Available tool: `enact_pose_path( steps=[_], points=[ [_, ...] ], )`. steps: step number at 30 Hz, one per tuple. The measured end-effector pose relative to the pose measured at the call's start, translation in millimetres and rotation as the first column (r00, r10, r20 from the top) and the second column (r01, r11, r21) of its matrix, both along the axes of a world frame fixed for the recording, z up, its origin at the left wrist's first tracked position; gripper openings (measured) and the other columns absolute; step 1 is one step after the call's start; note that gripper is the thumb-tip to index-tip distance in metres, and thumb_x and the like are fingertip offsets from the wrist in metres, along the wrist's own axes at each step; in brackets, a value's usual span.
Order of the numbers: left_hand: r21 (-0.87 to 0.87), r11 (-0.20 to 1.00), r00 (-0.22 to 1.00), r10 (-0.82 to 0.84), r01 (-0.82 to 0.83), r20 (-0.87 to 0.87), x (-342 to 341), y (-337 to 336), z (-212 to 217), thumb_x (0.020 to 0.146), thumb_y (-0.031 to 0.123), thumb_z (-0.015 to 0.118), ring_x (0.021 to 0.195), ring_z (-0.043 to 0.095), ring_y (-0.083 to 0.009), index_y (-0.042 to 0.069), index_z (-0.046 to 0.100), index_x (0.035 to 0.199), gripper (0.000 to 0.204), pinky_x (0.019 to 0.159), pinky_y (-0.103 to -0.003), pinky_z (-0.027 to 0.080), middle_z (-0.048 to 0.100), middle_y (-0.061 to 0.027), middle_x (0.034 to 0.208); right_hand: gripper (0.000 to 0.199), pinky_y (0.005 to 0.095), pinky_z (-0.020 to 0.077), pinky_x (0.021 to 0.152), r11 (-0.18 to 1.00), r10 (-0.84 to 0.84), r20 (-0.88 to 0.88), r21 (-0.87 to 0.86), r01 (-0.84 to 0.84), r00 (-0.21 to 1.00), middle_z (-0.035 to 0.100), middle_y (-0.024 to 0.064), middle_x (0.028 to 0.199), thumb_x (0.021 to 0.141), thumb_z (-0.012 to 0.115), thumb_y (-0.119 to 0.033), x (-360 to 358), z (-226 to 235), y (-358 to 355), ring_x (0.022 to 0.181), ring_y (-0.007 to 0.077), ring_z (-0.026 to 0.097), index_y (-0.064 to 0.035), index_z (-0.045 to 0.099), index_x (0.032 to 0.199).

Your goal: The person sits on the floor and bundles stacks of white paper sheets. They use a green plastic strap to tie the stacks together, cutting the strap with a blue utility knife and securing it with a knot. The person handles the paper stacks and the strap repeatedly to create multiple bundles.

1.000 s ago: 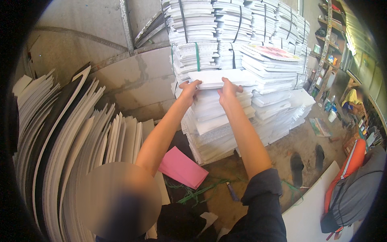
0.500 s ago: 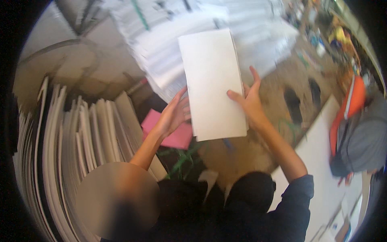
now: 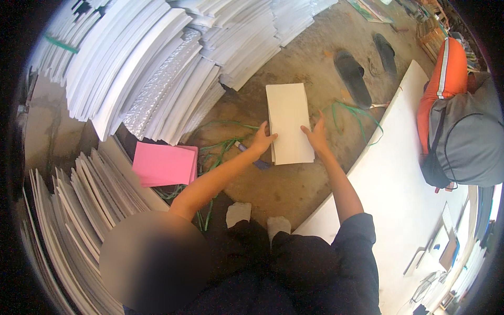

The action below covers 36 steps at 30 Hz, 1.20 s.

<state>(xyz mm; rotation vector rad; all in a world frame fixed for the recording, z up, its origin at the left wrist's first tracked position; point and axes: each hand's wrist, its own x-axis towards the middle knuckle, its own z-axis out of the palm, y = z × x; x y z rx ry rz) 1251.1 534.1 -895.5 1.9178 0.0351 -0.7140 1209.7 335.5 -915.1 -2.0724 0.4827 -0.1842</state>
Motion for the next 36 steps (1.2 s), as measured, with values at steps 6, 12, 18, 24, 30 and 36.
enact_pose_path(
  steps=[6,12,18,24,30,36],
  points=[
    [-0.345,0.933,0.910,0.225,-0.099,0.348,10,74,53,0.084,0.009,0.053,0.102,0.052,-0.0223,0.002,0.036,0.126,0.046,0.086,-0.030,0.042,0.048,-0.0138,0.117,0.051,0.0386,0.0356,0.093,0.985,0.175,0.239,-0.038,-0.171,0.955,0.043,0.0189,0.123,0.081,0.057,-0.015,57,64,16,0.111,0.0283,0.045,-0.0021,0.034,0.125],
    [-0.417,0.849,0.350,0.517,-0.324,0.781,-10,207,238,0.088,0.006,0.047,0.098,0.051,-0.0151,-0.001,0.049,0.113,0.026,0.082,-0.026,0.043,0.050,-0.0089,0.104,0.046,0.0340,0.0386,0.093,0.534,0.403,0.523,0.533,-0.657,0.751,0.044,0.0199,0.119,0.086,0.051,-0.013,117,262,165,0.107,0.0263,0.048,-0.0003,0.029,0.124],
    [-0.500,0.729,0.350,0.672,-0.468,0.652,58,298,312,0.089,0.024,0.046,0.107,0.049,-0.0225,-0.005,0.029,0.130,0.052,0.087,-0.031,0.041,0.045,-0.0159,0.123,0.059,0.0356,0.0313,0.102,0.033,0.314,0.592,0.775,-0.631,0.742,0.034,0.0280,0.120,0.081,0.048,-0.001,135,357,280,0.111,0.0331,0.043,0.0024,0.011,0.127],
    [-0.295,0.740,0.521,0.647,-0.605,0.557,91,311,336,0.081,0.039,0.051,0.109,0.043,-0.0259,0.000,0.035,0.128,0.063,0.081,-0.036,0.041,0.043,-0.0153,0.124,0.069,0.0377,0.0311,0.102,0.055,0.251,0.486,0.856,-0.514,0.837,0.033,0.0256,0.116,0.078,0.051,0.000,149,364,309,0.113,0.0359,0.039,0.0022,0.004,0.129],
    [-0.633,0.600,0.635,0.743,-0.490,0.213,98,298,365,0.076,0.039,0.058,0.115,0.035,-0.0267,0.002,0.039,0.124,0.064,0.096,-0.043,0.022,0.037,-0.0132,0.128,0.052,0.0372,0.0368,0.098,0.134,0.196,0.470,0.857,-0.498,0.861,0.033,0.0233,0.115,0.078,0.054,-0.002,155,366,308,0.108,0.0350,0.042,0.0028,0.021,0.118],
    [-0.610,0.606,0.601,0.759,-0.510,0.252,107,281,387,0.074,0.033,0.060,0.103,0.043,-0.0255,-0.002,0.045,0.116,0.057,0.086,-0.038,0.033,0.045,-0.0161,0.113,0.045,0.0365,0.0352,0.097,0.180,0.052,0.395,0.900,-0.397,0.917,0.030,0.0246,0.122,0.079,0.055,-0.006,157,374,322,0.111,0.0334,0.041,0.0064,0.029,0.114]
  ],
)
